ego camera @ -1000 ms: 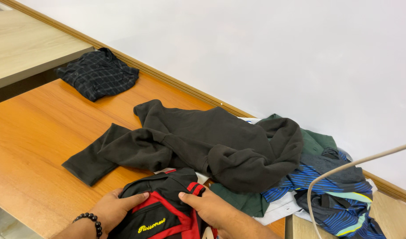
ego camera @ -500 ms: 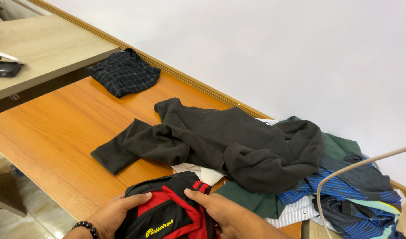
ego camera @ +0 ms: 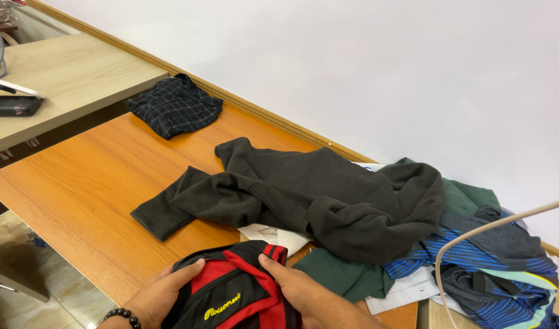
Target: The person folds a red and black striped shirt on a wooden table, then picks up and unfolds a black sweatshirt. The person smooths the sweatshirt on the table but does not complete folding it.
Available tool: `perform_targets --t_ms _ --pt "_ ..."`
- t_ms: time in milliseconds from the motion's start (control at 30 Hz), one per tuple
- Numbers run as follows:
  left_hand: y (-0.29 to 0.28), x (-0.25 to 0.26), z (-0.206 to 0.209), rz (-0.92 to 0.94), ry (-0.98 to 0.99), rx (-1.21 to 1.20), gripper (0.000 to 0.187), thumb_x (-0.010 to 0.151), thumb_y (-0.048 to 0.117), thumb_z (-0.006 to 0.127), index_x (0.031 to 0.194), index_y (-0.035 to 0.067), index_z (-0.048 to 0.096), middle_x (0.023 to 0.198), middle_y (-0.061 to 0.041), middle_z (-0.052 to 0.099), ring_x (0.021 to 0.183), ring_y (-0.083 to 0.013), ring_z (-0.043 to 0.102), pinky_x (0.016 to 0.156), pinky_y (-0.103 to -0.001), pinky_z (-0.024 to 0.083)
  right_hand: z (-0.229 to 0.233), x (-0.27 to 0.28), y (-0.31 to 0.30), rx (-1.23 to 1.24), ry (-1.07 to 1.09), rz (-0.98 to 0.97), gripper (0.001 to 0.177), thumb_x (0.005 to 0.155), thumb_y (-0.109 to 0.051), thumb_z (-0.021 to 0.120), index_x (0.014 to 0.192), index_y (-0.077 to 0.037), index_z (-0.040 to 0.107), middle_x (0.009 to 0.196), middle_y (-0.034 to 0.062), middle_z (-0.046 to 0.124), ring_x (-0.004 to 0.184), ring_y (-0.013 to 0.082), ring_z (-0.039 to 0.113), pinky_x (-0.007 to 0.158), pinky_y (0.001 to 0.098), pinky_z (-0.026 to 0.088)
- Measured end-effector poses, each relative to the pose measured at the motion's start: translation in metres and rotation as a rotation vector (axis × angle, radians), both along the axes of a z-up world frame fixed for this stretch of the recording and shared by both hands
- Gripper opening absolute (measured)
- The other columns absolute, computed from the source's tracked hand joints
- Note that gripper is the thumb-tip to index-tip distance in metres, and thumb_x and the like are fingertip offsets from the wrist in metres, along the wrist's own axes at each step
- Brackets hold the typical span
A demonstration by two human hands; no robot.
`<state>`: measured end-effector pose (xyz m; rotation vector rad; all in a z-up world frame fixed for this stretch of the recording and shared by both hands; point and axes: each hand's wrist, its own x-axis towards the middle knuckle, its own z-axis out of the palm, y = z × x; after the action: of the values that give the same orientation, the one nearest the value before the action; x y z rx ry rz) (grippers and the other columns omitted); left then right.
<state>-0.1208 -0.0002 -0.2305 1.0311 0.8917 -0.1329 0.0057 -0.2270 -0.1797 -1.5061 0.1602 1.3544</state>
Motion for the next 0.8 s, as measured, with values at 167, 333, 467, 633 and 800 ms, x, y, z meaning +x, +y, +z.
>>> perform_targets --t_ms 167,333,467,633,800 --pt "0.003 0.004 -0.022 0.142 0.225 0.353 0.070 0.088 0.046 0.074 0.133 -0.006 0.061 0.119 -0.028 0.075 0.106 -0.0330 0.074 0.090 -0.039 0.059 0.012 -0.008 -0.008 0.228 -0.116 0.108 0.082 0.081 -0.043 0.075 0.151 -0.015 0.042 0.146 0.0107 0.062 0.130 0.0200 0.063 0.110 0.0343 0.050" --pt "-0.002 -0.006 -0.027 0.134 0.165 0.621 0.080 0.082 0.049 0.075 0.137 -0.005 0.056 0.121 -0.028 0.071 0.111 -0.0329 0.072 0.096 -0.039 0.056 0.007 -0.018 -0.007 0.183 -0.431 0.224 0.095 0.062 -0.015 0.085 0.149 -0.018 0.047 0.143 0.0086 0.062 0.132 0.0224 0.058 0.110 0.0352 0.047" --pt "-0.002 -0.017 -0.017 0.018 0.350 0.752 0.093 0.076 0.056 0.077 0.144 -0.003 0.051 0.126 -0.027 0.070 0.115 -0.0340 0.073 0.101 -0.039 0.055 0.002 -0.015 0.003 -0.127 -0.562 0.320 0.081 0.071 -0.019 0.092 0.141 -0.001 0.056 0.139 0.0145 0.065 0.134 0.0237 0.059 0.115 0.0330 0.044" --pt "0.003 -0.026 -0.006 -0.099 0.152 0.517 0.100 0.067 0.049 0.090 0.140 -0.006 0.051 0.126 -0.025 0.068 0.116 -0.0296 0.073 0.101 -0.037 0.057 0.009 -0.016 0.010 -0.088 -0.437 0.204 0.085 0.064 -0.013 0.086 0.142 -0.010 0.055 0.133 0.0110 0.070 0.127 0.0231 0.064 0.110 0.0328 0.047" --pt "0.004 -0.030 -0.006 -0.156 0.051 0.350 0.091 0.065 0.033 0.094 0.137 -0.003 0.053 0.124 -0.020 0.070 0.112 -0.0253 0.075 0.099 -0.035 0.058 0.016 -0.020 0.016 -0.153 -0.346 0.164 0.082 0.067 -0.011 0.086 0.143 -0.008 0.053 0.133 0.0108 0.071 0.127 0.0228 0.066 0.111 0.0340 0.049"
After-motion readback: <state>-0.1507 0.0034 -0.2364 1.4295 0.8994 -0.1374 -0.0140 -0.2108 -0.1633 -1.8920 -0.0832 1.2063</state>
